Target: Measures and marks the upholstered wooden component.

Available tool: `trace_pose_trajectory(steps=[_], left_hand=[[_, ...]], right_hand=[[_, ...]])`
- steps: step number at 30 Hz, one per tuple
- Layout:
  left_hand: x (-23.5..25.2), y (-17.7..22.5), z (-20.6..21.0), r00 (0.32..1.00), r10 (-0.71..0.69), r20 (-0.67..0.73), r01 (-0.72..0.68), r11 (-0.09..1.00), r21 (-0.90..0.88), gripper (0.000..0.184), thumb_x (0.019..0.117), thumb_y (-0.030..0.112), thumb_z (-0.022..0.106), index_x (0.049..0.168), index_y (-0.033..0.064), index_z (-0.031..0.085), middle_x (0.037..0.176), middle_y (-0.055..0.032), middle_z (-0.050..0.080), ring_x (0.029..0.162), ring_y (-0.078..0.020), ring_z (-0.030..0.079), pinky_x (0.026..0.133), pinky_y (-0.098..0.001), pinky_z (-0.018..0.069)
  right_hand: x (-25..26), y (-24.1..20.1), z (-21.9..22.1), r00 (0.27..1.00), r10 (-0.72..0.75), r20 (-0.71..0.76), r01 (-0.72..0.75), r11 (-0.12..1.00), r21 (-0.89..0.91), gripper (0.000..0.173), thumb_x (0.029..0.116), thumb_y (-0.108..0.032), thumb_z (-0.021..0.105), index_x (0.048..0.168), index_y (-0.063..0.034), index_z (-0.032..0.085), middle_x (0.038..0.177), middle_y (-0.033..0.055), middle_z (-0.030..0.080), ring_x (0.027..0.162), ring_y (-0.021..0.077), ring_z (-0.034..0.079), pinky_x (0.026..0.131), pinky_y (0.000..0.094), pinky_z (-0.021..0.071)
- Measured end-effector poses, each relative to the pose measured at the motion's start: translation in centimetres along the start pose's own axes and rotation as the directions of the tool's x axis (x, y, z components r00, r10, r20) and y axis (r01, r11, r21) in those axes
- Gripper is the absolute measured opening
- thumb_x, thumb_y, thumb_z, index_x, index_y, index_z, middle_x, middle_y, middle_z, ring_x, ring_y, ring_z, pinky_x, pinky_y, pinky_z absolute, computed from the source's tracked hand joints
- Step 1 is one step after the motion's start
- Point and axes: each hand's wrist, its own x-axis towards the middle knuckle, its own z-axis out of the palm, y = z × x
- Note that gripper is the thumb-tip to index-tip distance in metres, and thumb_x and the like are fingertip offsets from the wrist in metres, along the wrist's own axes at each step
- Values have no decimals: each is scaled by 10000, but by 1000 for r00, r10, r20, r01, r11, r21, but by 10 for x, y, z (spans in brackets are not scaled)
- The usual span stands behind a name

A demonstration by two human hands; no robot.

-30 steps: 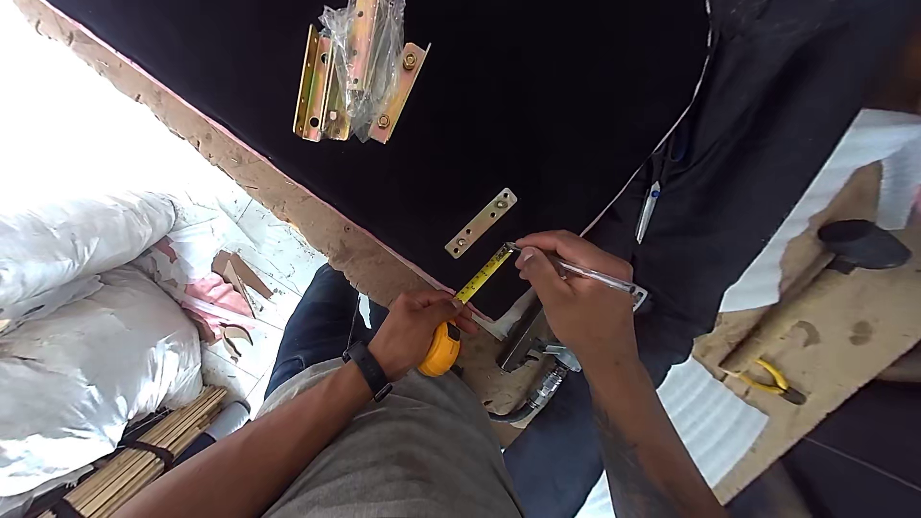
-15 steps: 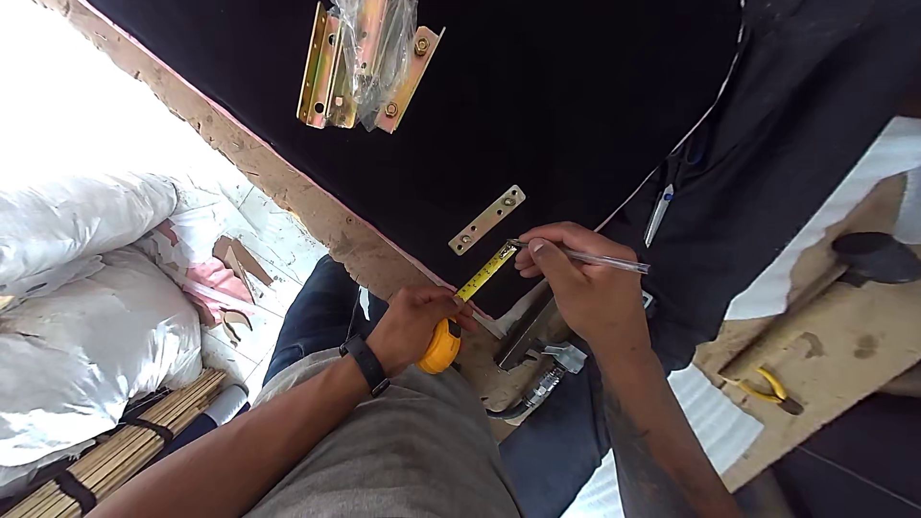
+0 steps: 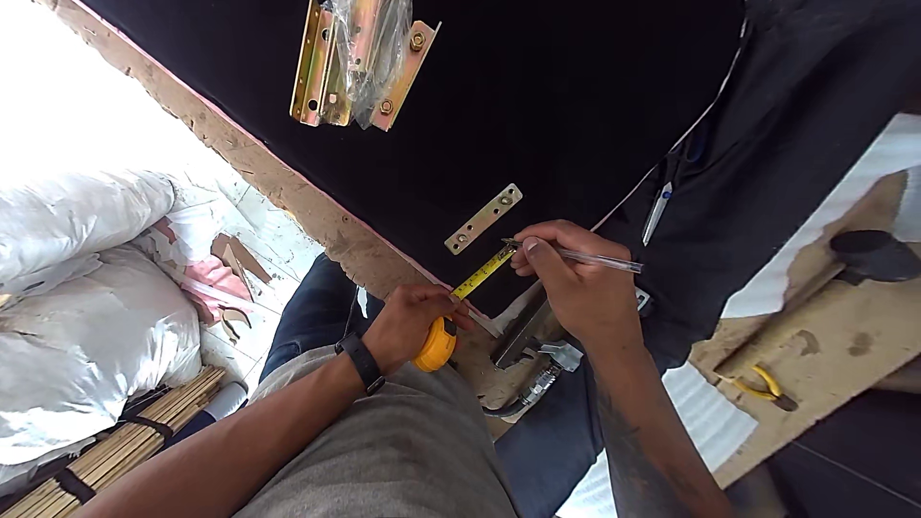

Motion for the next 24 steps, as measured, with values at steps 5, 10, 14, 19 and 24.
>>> trace_pose_trajectory(steps=[5,10,14,19,24], left_hand=[[1,-1,0,1000,-7,5,7,1000,-9,303,1099,165,480,1134,-30,709,1041,-219,752,782,-317,749,717,-421,645],[1,0,-1,1000,-4,10,4,1000,7,309,1099,163,472,1122,-30,713,1027,-213,752,769,-302,745,710,-412,642],[0,0,-2,1000,-7,7,7,1000,6,303,1097,165,484,1127,-31,714,1016,-216,753,766,-302,745,712,-407,642],[1,-1,-3,1000,2,28,-2,1000,10,308,1100,165,475,1130,-30,712,1026,-210,755,766,-301,749,710,-407,646],[-4,0,-9,997,14,74,-22,993,114,295,1096,180,489,1125,3,723,1044,-179,766,774,-302,749,712,-416,640]], right_hand=[[-2,1,0,1000,-30,-6,29,998,-60,173,1005,-169,583,1057,-117,740,931,-9,741,771,130,728,669,315,652],[-2,-2,2,999,-36,-19,33,991,-127,181,995,-191,577,1041,-137,744,927,-26,734,769,102,721,663,303,646],[-4,-2,2,999,-40,-20,37,989,-143,177,995,-188,574,1037,-133,737,921,-25,728,758,98,711,650,294,633],[-3,0,6,998,-59,-37,54,990,-127,176,993,-177,581,1032,-115,741,929,-12,726,753,99,705,643,281,624],[-8,6,4,995,-97,-39,91,987,-132,185,999,-175,573,1048,-102,736,949,-7,721,775,100,707,664,289,634]])
